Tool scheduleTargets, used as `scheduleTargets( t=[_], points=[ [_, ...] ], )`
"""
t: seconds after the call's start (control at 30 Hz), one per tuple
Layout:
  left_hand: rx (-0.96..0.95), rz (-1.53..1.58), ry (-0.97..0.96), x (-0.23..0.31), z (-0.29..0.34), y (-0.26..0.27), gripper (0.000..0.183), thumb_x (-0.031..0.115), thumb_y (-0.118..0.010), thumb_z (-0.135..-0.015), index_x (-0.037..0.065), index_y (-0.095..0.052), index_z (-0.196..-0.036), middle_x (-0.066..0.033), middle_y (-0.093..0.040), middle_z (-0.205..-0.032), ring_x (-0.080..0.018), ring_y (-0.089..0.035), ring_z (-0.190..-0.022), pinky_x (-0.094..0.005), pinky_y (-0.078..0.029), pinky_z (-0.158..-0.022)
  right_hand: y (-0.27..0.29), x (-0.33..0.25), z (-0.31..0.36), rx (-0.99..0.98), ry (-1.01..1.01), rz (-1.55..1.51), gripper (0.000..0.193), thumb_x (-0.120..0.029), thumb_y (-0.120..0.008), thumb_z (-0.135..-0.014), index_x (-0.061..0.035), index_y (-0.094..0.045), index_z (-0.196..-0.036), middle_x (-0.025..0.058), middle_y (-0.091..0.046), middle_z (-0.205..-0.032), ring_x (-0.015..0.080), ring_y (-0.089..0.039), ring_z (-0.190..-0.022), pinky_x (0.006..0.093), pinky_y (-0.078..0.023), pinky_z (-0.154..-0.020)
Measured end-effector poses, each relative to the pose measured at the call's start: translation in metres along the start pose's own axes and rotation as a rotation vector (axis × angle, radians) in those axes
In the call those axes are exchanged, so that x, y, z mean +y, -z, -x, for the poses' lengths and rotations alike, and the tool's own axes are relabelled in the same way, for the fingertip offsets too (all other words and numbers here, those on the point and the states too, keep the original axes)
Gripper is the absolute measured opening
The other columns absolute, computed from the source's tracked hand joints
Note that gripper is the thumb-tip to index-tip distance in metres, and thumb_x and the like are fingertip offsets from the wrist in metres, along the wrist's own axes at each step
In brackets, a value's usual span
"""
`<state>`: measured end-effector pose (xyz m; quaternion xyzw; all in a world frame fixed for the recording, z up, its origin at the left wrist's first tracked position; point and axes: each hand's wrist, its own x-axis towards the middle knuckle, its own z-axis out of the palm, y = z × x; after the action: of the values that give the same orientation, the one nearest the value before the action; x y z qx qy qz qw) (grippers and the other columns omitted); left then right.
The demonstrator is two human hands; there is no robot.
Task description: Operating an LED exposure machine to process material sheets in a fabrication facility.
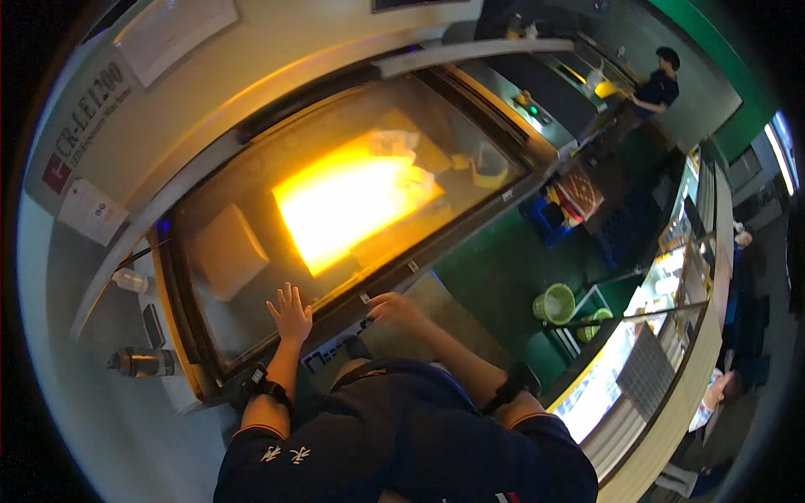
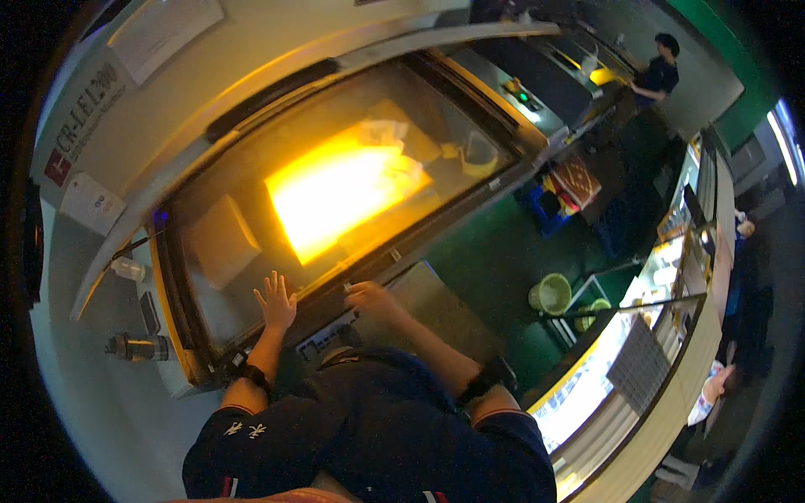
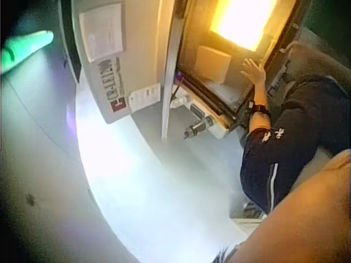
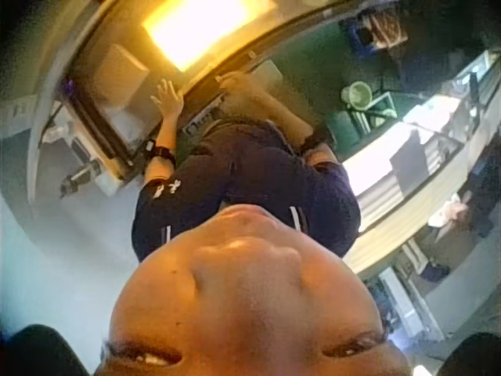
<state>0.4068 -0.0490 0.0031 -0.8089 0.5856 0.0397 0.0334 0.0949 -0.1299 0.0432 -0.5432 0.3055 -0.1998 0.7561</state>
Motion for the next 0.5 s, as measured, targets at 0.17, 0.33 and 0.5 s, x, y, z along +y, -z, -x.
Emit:
scheduleTargets(
  t=[0.17, 0.33, 0.5],
  points=[
    [-0.032, -0.196, 0.09, -0.068, -0.051, 0.006, 0.067, 0.025, -0.052, -0.091, 0.006, -0.028, -0.15, -0.0099, -0.017, -0.16, -0.0329, -0.019, -0.146, -0.0645, -0.006, -0.115, -0.162, -0.115, -0.065, -0.513, 0.179, 0.508, 0.049, -0.031, -0.067, -0.091, -0.002, -0.054, -0.129, 0.0142, -0.063, -0.112, 0.0239, -0.064, -0.101, 0.0355, -0.051, -0.089],
    [-0.179, -0.278, 0.095, -0.087, -0.079, 0.016, 0.065, 0.021, -0.047, -0.092, 0.005, -0.024, -0.151, -0.0105, -0.015, -0.161, -0.0368, -0.019, -0.145, -0.0641, -0.01, -0.115, -0.237, -0.099, -0.126, -0.59, 0.254, 0.762, 0.064, -0.046, -0.07, -0.083, -0.0026, -0.055, -0.127, 0.0157, -0.062, -0.114, 0.0301, -0.063, -0.101, 0.0387, -0.05, -0.087],
    [-0.202, -0.102, 0.189, -0.095, -0.09, -0.024, 0.063, 0.016, -0.044, -0.094, -0.001, -0.023, -0.151, -0.0181, -0.012, -0.16, -0.0474, -0.022, -0.141, -0.0577, -0.02, -0.115, -0.254, -0.12, -0.156, -0.724, 0.082, 0.774, 0.06, -0.051, -0.074, -0.073, -0.0039, -0.063, -0.108, 0.0127, -0.068, -0.101, 0.0288, -0.065, -0.098, 0.0401, -0.052, -0.081]
  ],
)
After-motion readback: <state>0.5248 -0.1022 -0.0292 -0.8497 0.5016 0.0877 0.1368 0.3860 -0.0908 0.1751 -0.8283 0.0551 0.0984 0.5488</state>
